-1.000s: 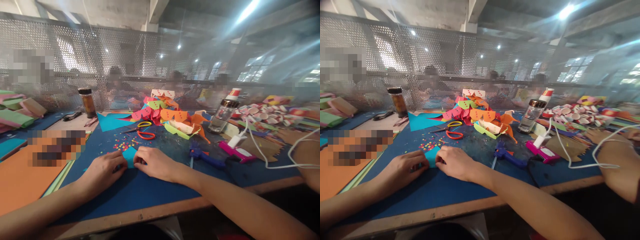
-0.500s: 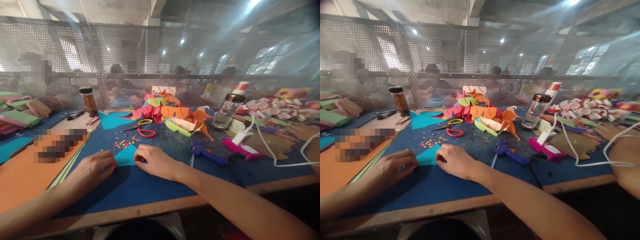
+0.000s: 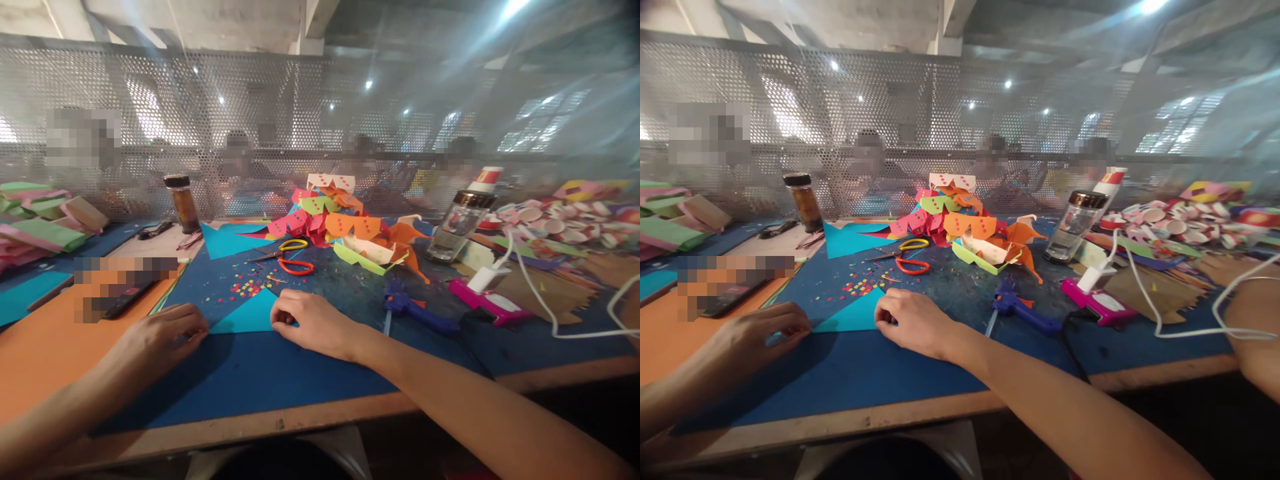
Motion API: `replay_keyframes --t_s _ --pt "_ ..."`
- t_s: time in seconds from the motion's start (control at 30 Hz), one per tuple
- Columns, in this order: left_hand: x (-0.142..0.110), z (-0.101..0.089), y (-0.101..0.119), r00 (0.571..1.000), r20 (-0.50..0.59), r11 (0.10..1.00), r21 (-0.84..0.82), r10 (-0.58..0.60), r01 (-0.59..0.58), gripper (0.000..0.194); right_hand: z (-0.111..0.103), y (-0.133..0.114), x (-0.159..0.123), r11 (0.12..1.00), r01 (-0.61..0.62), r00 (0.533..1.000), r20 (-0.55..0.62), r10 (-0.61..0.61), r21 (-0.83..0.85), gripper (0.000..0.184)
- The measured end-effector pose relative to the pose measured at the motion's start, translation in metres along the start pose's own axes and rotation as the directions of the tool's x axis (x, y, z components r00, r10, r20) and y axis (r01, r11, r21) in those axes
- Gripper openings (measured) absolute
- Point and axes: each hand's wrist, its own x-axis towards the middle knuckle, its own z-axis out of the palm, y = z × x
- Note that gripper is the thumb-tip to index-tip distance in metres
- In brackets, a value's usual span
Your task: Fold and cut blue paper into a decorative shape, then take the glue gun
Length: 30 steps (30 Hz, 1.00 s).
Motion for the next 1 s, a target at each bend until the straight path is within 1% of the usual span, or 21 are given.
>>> replay_keyframes --t_s 0.17,0.33,0.43,0.53,0.57,0.6,0.67,0.73,0.8,0.87,1.0 --pt "-0.01 -0.006 -0.007 0.998 -0.025 0.998 0.037 -0.049 0.05 0.022 -0.001 -0.002 0.001 1.0 0.003 1.0 -0.001 -0.003 0.0 0.008" --pt "-0.017 -0.009 -0.01 0.994 -0.062 0.994 0.055 -0.093 0.097 0.021 -0.004 -0.004 -0.001 1.0 -0.019 0.999 0.029 0.019 0.005 0.006" --pt "-0.022 -0.008 -0.003 0.984 -0.11 0.988 0.037 -0.142 0.147 0.021 -0.003 -0.004 -0.001 1.0 0.0 1.0 0.023 0.001 -0.016 0.009" --pt "-0.023 -0.003 0.011 0.97 -0.151 0.982 -0.044 -0.191 0.186 0.021 0.0 -0.003 0.0 0.994 0.06 0.998 0.002 -0.06 -0.09 0.008" --pt "-0.022 0.0 0.016 0.967 -0.139 0.975 -0.091 -0.215 0.204 0.022 0.001 -0.003 0.0 0.988 0.083 0.996 -0.002 -0.084 -0.129 0.009" --pt "-0.02 0.002 0.02 0.965 -0.1 0.963 -0.146 -0.242 0.226 0.022 0.002 -0.003 0.0 0.98 0.103 0.994 -0.004 -0.105 -0.171 0.01" --pt "-0.014 0.007 0.029 0.958 -0.006 0.925 -0.259 -0.288 0.277 0.024 0.002 -0.004 0.0 0.963 0.133 0.991 0.002 -0.136 -0.236 0.011" --pt "-0.007 0.01 0.035 0.938 0.087 0.867 -0.362 -0.335 0.343 0.028 0.002 -0.005 0.0 0.957 0.144 0.989 0.005 -0.147 -0.25 0.011" --pt "0.0 0.011 0.04 0.917 0.182 0.792 -0.464 -0.354 0.398 0.032 0.001 -0.005 -0.001 0.969 0.12 0.992 -0.009 -0.125 -0.216 0.01" --pt "0.006 0.011 0.044 0.906 0.25 0.728 -0.539 -0.341 0.423 0.034 0.002 -0.004 -0.001 0.988 0.064 0.997 -0.033 -0.069 -0.144 0.009" --pt "0.009 0.011 0.047 0.9 0.304 0.648 -0.624 -0.312 0.436 0.032 0.005 -0.002 0.003 0.999 -0.042 0.998 -0.046 0.043 0.034 0.004"
